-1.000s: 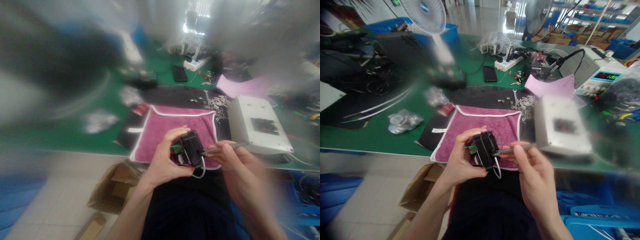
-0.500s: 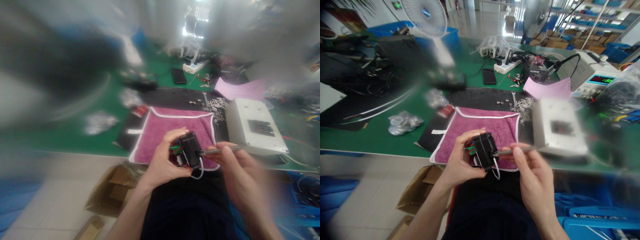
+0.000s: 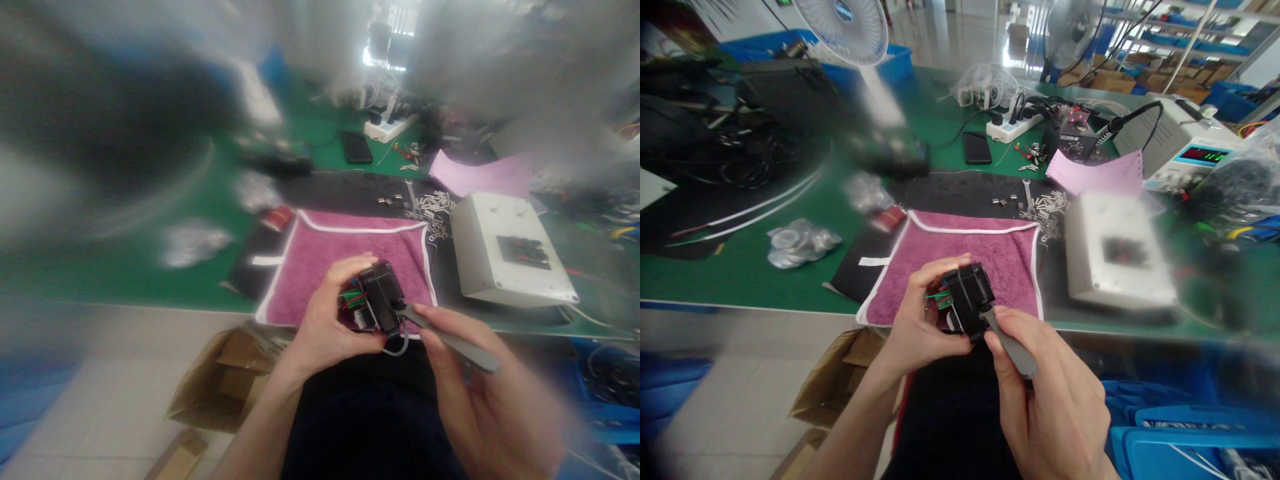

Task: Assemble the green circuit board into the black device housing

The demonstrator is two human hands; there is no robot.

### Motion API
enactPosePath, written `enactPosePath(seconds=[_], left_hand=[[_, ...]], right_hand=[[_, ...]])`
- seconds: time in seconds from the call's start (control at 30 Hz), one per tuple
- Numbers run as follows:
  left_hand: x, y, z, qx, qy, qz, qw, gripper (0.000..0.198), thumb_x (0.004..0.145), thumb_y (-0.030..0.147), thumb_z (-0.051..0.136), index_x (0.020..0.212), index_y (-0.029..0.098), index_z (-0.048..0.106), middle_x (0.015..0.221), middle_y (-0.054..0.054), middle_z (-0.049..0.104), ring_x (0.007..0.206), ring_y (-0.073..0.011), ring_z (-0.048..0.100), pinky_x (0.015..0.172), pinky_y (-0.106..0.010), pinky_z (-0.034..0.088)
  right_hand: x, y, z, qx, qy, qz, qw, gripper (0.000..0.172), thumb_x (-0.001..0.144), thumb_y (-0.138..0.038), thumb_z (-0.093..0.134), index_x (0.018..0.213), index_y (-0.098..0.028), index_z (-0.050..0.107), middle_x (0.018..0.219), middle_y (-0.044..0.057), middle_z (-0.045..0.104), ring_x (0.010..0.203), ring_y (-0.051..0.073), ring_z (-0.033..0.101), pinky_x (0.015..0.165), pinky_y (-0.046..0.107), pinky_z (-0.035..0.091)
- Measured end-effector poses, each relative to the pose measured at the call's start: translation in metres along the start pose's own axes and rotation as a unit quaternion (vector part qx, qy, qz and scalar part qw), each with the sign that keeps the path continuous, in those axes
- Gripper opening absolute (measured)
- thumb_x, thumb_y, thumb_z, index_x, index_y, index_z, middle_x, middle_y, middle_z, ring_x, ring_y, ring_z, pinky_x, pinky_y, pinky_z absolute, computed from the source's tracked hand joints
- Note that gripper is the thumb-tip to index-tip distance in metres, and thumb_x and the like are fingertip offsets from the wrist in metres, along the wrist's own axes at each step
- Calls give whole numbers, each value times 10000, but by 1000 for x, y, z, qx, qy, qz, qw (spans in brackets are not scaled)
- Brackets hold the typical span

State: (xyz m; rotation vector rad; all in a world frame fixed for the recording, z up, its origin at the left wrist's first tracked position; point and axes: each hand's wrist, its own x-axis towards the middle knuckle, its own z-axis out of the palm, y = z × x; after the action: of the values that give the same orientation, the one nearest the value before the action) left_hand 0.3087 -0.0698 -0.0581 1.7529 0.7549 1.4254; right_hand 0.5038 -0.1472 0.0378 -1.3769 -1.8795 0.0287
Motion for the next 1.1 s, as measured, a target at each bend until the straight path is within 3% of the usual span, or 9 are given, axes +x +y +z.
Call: enactPosePath(seconds=[0.1,0.23,0.4,0.5,0.57,0.63,0.77,0.9,1.1], left_hand=[[0,1,0,6,0,-2,1000,1060,644,216,995,1568,317,485,1527,-131,590,1476,-385,570,1241,-606,485],[1,2,-1,11,-2,6,1000,1088,622,199,994,1569,337,477,1535,-118,596,1480,-386,566,1253,-619,471],[2,2,0,8,5,2,1000,1058,629,238,1012,1548,334,496,1520,-121,608,1490,-392,556,1248,-625,472],[2,3,2,15,4,-2,1000,1043,635,253,1011,1544,320,503,1519,-121,608,1488,-384,560,1242,-603,484],[2,3,2,16,8,-2,1000,1064,621,249,1016,1549,317,501,1525,-120,603,1485,-380,563,1246,-588,484],[1,3,2,17,10,-5,1000,1077,613,218,1007,1557,315,496,1534,-120,595,1485,-376,562,1254,-579,479],[0,1,1,11,2,-9,1000,1081,620,166,983,1567,320,485,1544,-121,584,1492,-376,556,1263,-579,471],[0,-1,0,2,1,-4,1000,1077,629,196,997,1566,327,483,1545,-122,586,1495,-384,555,1255,-592,475],[0,1,0,3,1,4,1000,1087,627,189,998,1574,318,480,1539,-113,590,1496,-366,554,1259,-565,476]], right_hand=[[-1,-3,-3,-10,-12,39,999,206,1036,-270,685,1231,-251,748,1103,27,844,926,188,828,879,243,651],[0,6,2,81,15,199,976,157,1001,-376,752,1121,-285,799,996,24,839,886,223,830,795,280,675],[7,40,21,433,-7,345,833,220,1015,-410,736,1108,-212,754,1028,77,833,893,232,827,845,378,699],[9,47,21,488,-30,356,797,231,1011,-398,742,1117,-193,745,1066,100,830,945,245,827,882,409,696],[8,41,14,436,-28,351,828,240,1015,-413,738,1137,-207,753,1070,95,833,952,248,829,869,390,697],[6,30,6,320,2,321,891,220,1018,-406,735,1140,-226,774,1047,75,836,931,234,829,856,347,693],[-1,9,-1,70,31,147,986,155,1013,-307,737,1152,-258,787,1061,23,840,943,180,825,891,241,658],[-3,0,0,12,9,22,1000,178,1019,-234,709,1192,-214,746,1136,31,843,987,153,824,966,196,625],[3,-3,-3,-62,-20,26,998,122,1065,-261,663,1149,-221,741,1091,0,849,937,120,827,944,157,615]])
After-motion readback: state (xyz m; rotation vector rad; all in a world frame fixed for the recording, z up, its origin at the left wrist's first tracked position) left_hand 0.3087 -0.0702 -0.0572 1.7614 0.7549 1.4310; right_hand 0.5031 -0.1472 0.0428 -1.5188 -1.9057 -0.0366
